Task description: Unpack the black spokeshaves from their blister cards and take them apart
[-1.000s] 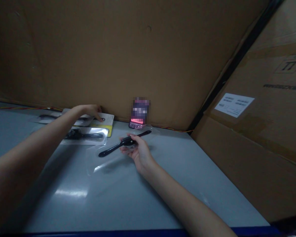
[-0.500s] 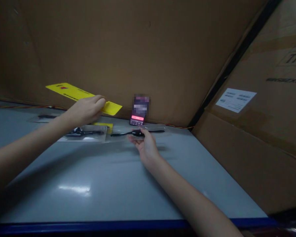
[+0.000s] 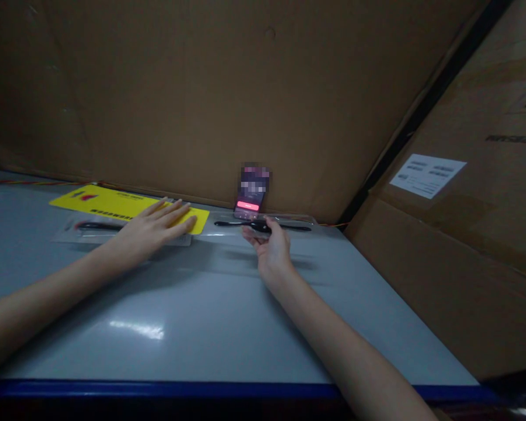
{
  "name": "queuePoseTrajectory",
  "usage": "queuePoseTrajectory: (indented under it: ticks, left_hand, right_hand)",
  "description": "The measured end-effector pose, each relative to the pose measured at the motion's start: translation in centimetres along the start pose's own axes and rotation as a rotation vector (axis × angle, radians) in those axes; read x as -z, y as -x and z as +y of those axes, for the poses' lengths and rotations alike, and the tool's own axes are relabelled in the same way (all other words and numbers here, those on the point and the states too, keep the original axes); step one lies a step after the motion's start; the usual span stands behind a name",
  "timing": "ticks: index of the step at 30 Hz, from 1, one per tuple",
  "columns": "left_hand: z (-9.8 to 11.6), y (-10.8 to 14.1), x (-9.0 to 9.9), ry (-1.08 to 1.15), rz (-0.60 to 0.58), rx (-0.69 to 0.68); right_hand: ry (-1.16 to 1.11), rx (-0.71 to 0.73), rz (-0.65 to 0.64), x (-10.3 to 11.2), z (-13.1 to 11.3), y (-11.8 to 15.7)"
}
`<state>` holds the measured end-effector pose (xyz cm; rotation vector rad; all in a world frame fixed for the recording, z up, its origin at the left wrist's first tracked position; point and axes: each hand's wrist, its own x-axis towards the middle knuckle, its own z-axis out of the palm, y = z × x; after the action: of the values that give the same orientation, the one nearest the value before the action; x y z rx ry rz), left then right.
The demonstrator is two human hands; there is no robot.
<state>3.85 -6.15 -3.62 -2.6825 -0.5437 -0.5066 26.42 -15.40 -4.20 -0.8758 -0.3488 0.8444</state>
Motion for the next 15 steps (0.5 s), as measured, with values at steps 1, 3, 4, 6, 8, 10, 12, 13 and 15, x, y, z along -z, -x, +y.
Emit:
queuePoseTrajectory:
  ticks: [1,3,4,6,8,10,12,13,15]
  left_hand:
    - [-0.3,0.1,0.0,0.022,0.013,-0.007]
    - [-0.8,0.4,-0.1,0.054,0.033,-0.017]
    - [-1.0,0.4,-0.1,0.063,0.038,-0.022]
    - [-1.3,0.6,0.0,0.063,0.044,-0.035]
    - [-1.4,0.6,0.1,0.039,0.062,-0.051]
    - [-1.3,0.6,0.2,-0.011,0.095,-0.066]
    - [-1.1,0.7,0.2,-0.062,0.136,-0.085]
    - [-1.0,0.7,0.2,-0.082,0.152,-0.093]
    - [-0.8,0.7,0.2,-0.111,0.178,-0.098]
  right_hand:
    - [-0.006,-0.002,-0.008,0.0,0.1,0.1]
    - [-0.015,-0.004,-0.017,0.0,0.2,0.2]
    - [-0.017,-0.007,-0.020,0.0,0.3,0.3]
    - [-0.016,-0.011,-0.021,0.0,0.3,0.4]
    - [-0.017,-0.019,-0.019,0.1,0.4,0.4]
    - [-0.026,-0.025,-0.018,0.1,0.5,0.4]
    - [-0.039,-0.028,-0.019,0.1,0.6,0.4]
    - [-0.045,-0.027,-0.021,0.1,0.6,0.4]
    - [-0.056,-0.032,-0.024,0.0,0.7,0.5]
